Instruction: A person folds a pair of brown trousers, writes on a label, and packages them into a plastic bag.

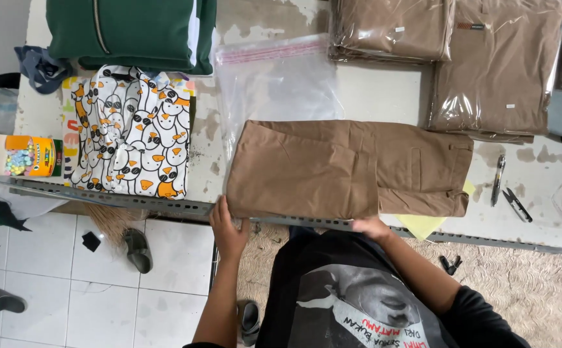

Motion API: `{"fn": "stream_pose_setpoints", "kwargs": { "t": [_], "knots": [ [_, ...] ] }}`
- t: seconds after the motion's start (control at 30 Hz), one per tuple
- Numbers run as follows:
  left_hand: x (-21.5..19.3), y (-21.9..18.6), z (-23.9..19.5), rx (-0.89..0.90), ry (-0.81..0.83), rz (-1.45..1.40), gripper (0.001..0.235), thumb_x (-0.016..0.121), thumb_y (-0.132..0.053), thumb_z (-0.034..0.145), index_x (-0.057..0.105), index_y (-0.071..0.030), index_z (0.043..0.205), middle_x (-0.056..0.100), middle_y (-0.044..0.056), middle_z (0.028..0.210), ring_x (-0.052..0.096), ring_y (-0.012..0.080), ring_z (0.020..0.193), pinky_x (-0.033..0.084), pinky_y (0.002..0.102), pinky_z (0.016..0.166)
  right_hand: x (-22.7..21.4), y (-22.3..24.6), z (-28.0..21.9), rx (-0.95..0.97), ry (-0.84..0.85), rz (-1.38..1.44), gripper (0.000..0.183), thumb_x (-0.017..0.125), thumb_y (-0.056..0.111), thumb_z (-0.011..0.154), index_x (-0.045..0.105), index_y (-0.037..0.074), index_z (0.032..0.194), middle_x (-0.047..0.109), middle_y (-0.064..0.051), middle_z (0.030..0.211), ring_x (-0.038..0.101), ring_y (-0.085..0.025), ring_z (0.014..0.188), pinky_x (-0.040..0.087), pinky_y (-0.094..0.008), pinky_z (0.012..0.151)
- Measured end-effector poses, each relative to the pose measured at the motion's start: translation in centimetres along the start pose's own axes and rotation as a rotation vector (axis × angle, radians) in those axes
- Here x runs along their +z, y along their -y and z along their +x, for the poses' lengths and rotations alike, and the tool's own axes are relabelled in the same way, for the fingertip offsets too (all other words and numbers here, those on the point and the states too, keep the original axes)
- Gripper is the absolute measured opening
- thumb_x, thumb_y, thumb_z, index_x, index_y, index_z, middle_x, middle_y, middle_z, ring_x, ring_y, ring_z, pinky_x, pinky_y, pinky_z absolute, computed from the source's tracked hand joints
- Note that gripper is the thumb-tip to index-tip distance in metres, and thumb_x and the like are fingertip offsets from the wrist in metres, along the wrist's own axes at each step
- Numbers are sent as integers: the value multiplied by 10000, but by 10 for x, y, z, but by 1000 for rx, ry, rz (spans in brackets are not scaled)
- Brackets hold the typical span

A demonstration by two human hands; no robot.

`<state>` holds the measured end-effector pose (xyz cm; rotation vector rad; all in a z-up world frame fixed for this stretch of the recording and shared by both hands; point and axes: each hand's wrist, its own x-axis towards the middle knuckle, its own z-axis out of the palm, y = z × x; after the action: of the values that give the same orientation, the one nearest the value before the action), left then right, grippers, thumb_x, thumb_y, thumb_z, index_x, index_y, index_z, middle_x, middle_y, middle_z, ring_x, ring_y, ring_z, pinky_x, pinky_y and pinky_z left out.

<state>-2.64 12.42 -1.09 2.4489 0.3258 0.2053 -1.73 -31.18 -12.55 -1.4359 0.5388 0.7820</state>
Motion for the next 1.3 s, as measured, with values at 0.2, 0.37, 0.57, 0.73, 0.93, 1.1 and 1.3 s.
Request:
{"fn": "stream_pose_setpoints", "kwargs": {
  "t": [0.2, 0.37, 0.57, 0.73, 0.93, 1.1, 1.3],
  "knots": [
    [0, -5, 14, -164, -1, -158, 697, 747, -123, 820, 521, -98, 1478, 595, 140, 1300, 651, 389, 1120, 607, 467, 871, 74, 165, -82, -8, -245, 755, 502, 614, 425, 941, 677, 78, 1297, 734, -117, 1174, 734, -334, 997, 595, -495, 907],
    [7, 1, 14, -169, -79, -118, 556, 666, -45, 845, 632, -151, 1390, 657, 88, 1122, 703, 349, 934, 627, 457, 748, 77, 220, -105, -426, -297, 377, 342, 628, 29, 982, 637, 39, 1324, 732, -136, 1070, 730, -247, 983, 597, -422, 908],
    [40, 17, 14, 46, -202, 253, 617, 701, -42, 733, 690, -291, 1299, 559, -7, 912, 676, 275, 656, 600, 405, 579, 9, 177, -64, -581, -524, -286, 418, 643, 93, 1015, 551, -6, 1411, 696, -242, 1114, 671, -352, 1046, 559, -503, 904],
    [46, 21, 12, 56, -117, 402, 648, 695, -3, 775, 646, -261, 1368, 512, -9, 884, 646, 230, 594, 556, 355, 490, 13, 136, -56, -290, -726, -722, 575, 724, 405, 956, 539, 112, 1414, 703, -312, 1130, 668, -529, 1046, 533, -634, 910],
    [29, 1, 23, 250, -69, 623, 816, 751, -49, 799, 511, -369, 1511, 556, 2, 850, 621, 175, 611, 494, 303, 522, 23, 152, -82, -712, -938, -784, 496, 737, 215, 1005, 549, 105, 1450, 736, -181, 930, 735, -390, 800, 582, -516, 684],
    [14, -20, 29, 212, 56, 572, 937, 765, -131, 679, 465, -315, 1547, 562, 105, 1002, 643, 316, 778, 508, 429, 613, 11, 106, -56, -808, -1148, -1323, 545, 680, 398, 944, 613, 199, 1448, 589, -143, 1387, 626, -371, 1153, 523, -488, 891],
    [5, -44, 40, 538, -90, 265, 819, 491, -498, 803, 512, -74, 1504, 386, 313, 1548, 403, 481, 1385, 286, 585, 1106, 73, 116, -61, -1026, -882, -1432, 651, 437, 526, 1025, 511, 125, 1532, 430, -202, 1609, 361, -435, 1487, 195, -597, 1210]
  ]
}}
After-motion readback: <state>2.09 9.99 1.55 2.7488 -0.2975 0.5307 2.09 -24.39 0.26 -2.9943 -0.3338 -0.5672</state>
